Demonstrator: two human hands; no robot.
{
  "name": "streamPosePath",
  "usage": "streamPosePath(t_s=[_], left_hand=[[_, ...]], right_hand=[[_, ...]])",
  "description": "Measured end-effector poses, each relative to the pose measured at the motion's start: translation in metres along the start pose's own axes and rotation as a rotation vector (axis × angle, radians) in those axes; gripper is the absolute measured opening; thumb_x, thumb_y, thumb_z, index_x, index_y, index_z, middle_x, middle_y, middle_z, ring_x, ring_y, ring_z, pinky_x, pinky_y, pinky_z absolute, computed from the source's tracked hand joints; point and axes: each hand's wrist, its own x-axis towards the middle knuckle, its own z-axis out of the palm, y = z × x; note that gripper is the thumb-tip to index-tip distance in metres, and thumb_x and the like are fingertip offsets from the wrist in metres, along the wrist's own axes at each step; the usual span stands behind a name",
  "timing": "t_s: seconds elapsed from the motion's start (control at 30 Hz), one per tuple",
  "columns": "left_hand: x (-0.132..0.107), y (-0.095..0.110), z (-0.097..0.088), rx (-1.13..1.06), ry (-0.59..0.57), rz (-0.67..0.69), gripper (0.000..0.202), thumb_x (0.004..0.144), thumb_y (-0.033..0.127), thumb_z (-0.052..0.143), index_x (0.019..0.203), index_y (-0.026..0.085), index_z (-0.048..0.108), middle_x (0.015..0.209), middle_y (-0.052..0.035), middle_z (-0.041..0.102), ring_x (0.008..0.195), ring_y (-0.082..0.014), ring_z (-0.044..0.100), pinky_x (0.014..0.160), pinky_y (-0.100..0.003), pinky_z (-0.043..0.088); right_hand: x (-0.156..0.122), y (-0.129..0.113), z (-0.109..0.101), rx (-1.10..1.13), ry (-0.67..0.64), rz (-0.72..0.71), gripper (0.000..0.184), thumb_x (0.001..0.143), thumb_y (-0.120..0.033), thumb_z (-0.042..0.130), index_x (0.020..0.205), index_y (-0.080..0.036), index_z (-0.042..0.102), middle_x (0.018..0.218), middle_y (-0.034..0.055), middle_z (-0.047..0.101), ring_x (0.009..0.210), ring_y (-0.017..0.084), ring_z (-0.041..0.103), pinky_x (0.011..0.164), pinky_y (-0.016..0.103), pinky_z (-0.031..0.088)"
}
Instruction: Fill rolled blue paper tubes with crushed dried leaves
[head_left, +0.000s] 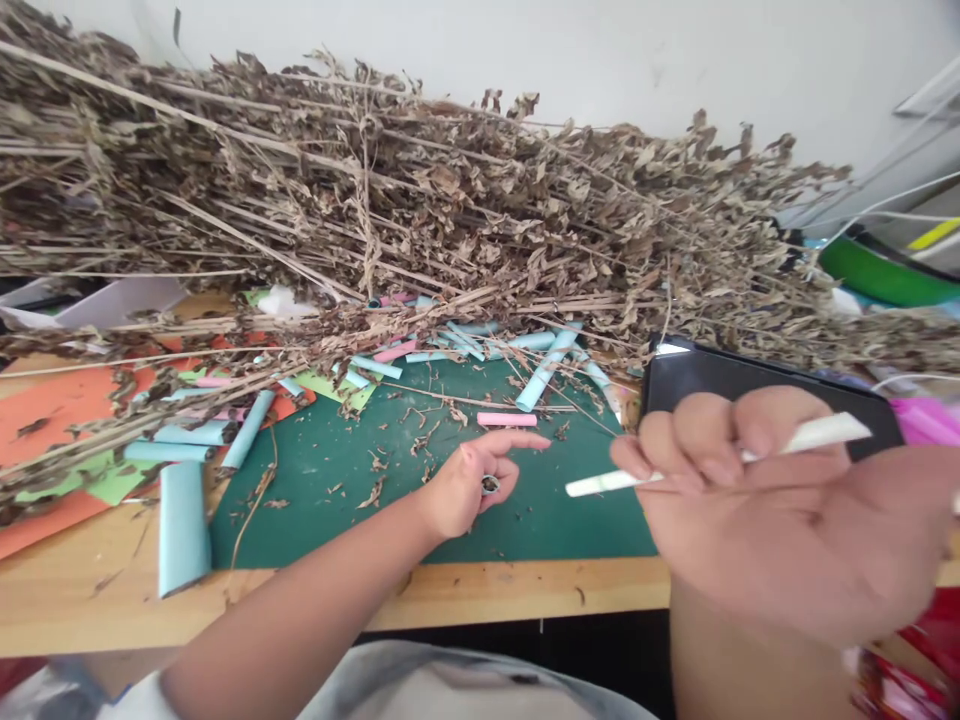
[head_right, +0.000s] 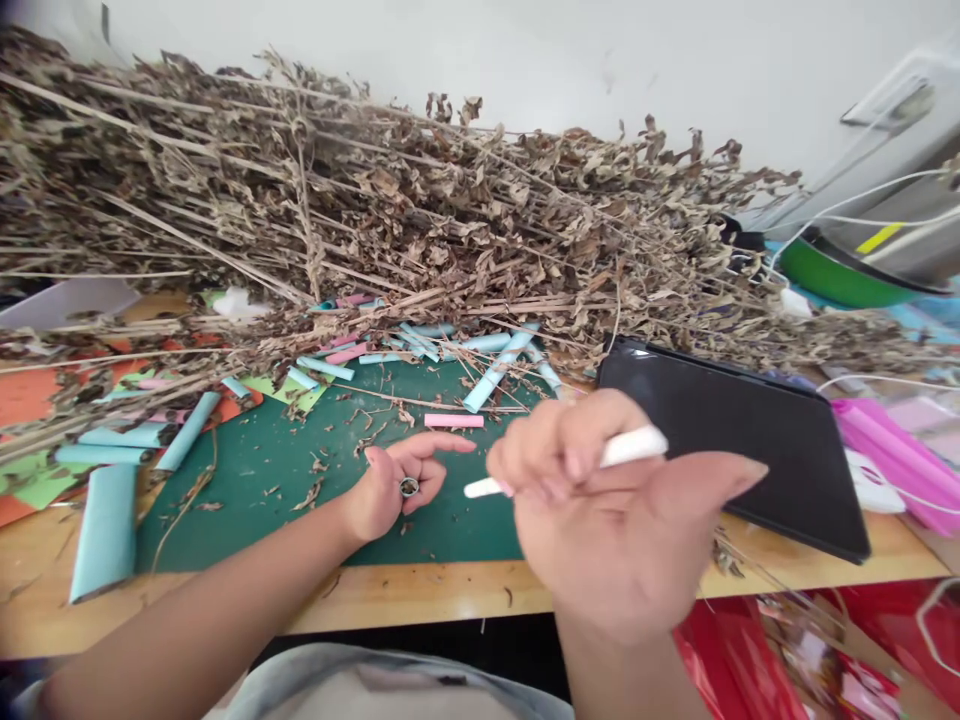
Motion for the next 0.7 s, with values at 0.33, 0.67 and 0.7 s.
streamPosePath(t_s=[0.33,0.67,0.7], left_hand=[[0.002,0.001,0.003,-0.011,0.021,-0.001,0.09,0.064,0.075,0.001,0.091,0.007,0.053,0.039,0.006,0.029,0.034,-0.0055,0.021,0.036,-0.018,0.018],[0.004,0.01,0.004,-0.014,0.021,-0.005,0.083,0.061,0.078,0.003,0.069,0.012,0.052,0.045,0.0017,0.035,0.04,-0.0083,0.03,0.036,-0.021,0.024],[0.004,0.008,0.004,-0.007,0.036,-0.017,0.083,0.061,0.078,0.004,0.072,0.012,0.053,0.045,0.0011,0.037,0.042,-0.0094,0.033,0.038,-0.022,0.026]], right_hand=[[0.005,0.029,0.04,0.169,-0.343,0.042,0.045,0.08,-0.05,0.033,0.049,-0.018,0.027,0.043,-0.0053,0.023,0.039,0.007,0.023,0.042,0.024,0.026],[-0.001,0.036,0.043,0.126,-0.319,0.046,0.044,0.078,-0.048,0.039,0.048,-0.018,0.028,0.044,-0.0049,0.024,0.041,0.008,0.024,0.05,0.029,0.032],[-0.002,0.037,0.044,0.12,-0.32,0.053,0.045,0.079,-0.049,0.038,0.048,-0.018,0.028,0.044,-0.005,0.024,0.041,0.008,0.024,0.05,0.03,0.032]])
